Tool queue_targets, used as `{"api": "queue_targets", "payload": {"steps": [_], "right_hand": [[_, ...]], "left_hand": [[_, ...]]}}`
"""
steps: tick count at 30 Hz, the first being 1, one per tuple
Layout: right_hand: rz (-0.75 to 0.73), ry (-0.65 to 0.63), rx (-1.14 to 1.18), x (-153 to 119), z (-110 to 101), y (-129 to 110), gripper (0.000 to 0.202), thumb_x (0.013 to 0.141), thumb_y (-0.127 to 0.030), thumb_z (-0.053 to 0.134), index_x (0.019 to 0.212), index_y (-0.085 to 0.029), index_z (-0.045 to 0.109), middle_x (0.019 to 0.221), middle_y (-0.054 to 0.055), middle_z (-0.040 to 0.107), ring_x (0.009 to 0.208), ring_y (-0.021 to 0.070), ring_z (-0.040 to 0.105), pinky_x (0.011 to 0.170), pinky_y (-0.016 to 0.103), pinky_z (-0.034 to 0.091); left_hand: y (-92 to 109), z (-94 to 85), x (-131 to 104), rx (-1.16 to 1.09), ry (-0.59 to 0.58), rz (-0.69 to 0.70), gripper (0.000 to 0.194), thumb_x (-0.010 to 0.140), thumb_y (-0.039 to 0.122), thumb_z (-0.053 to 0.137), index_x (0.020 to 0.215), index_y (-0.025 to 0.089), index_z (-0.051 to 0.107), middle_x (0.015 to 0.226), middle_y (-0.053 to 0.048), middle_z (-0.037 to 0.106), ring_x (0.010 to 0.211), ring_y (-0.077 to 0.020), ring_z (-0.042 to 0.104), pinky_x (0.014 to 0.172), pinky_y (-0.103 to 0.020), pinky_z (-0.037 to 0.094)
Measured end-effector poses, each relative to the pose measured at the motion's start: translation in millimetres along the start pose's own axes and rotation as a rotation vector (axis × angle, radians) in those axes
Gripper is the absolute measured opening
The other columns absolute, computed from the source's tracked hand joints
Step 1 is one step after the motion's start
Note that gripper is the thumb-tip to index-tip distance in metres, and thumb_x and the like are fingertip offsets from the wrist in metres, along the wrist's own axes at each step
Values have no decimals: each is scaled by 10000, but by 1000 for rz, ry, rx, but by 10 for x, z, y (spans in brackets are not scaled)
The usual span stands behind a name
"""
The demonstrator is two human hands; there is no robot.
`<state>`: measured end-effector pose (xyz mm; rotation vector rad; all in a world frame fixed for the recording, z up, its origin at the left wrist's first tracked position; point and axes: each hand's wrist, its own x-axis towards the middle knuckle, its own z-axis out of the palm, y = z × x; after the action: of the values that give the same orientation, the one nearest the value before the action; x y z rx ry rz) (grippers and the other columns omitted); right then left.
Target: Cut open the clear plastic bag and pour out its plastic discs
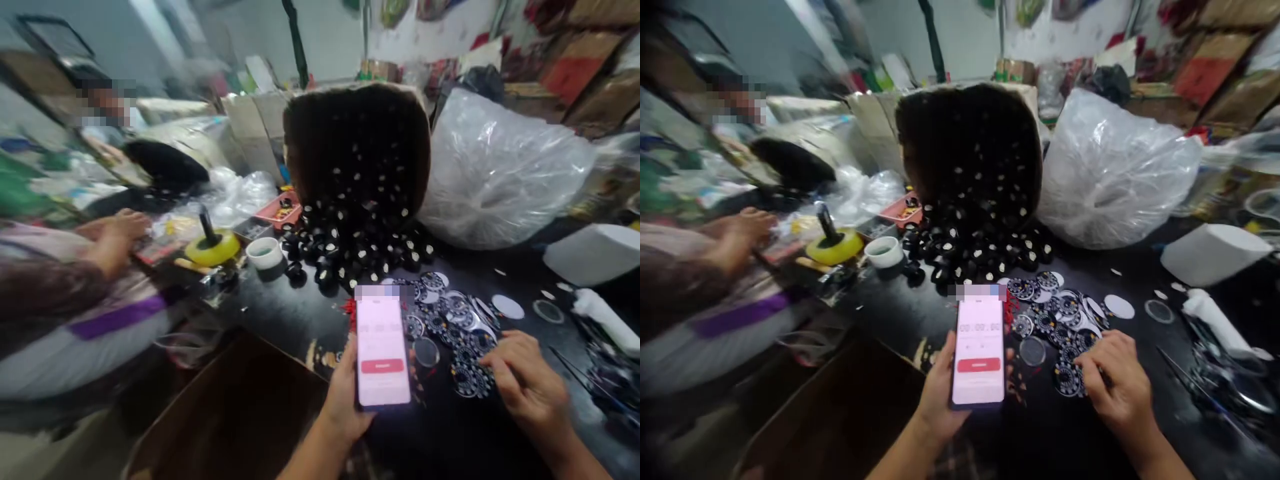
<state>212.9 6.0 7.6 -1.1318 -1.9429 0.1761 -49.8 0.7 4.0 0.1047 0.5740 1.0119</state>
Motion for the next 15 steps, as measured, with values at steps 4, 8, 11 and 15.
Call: {"api": "queue_targets", "payload": {"steps": [4, 8, 11, 15], "right_hand": [[33, -15, -56, 27, 68, 39, 180, 916, -155, 508, 777, -227, 597, 687, -9, 610, 733, 184, 558, 846, 384, 384], [31, -36, -130, 60, 96, 30, 188, 924, -196, 517, 762, -230, 607, 684, -5, 621, 768, 199, 569, 824, 374, 379], [31, -81, -153, 74, 103, -17, 183, 926, -211, 521, 768, -229, 610, 692, -5, 626, 742, 194, 574, 816, 375, 378], [45, -110, -174, 4, 101, -90, 166, 925, -240, 532, 783, -234, 617, 713, 2, 637, 743, 198, 582, 823, 381, 384]], "left_hand": [[557, -343, -267, 50, 116, 252, 486, 970, 479, 423, 1227, 150, 672, 1179, -155, 720, 1013, -309, 714, 899, -457, 570], [1027, -603, -462, 80, 227, 388, 532, 964, 483, 429, 1392, 185, 535, 1283, -152, 666, 1085, -344, 680, 895, -504, 571], [1285, -680, -550, 127, 340, 375, 545, 982, 471, 375, 1425, 177, 491, 1216, -164, 701, 1044, -336, 700, 849, -493, 592], [1537, -742, -573, 227, 542, 294, 512, 999, 424, 343, 1374, 133, 535, 1076, -163, 752, 943, -292, 736, 796, -430, 610]]}}
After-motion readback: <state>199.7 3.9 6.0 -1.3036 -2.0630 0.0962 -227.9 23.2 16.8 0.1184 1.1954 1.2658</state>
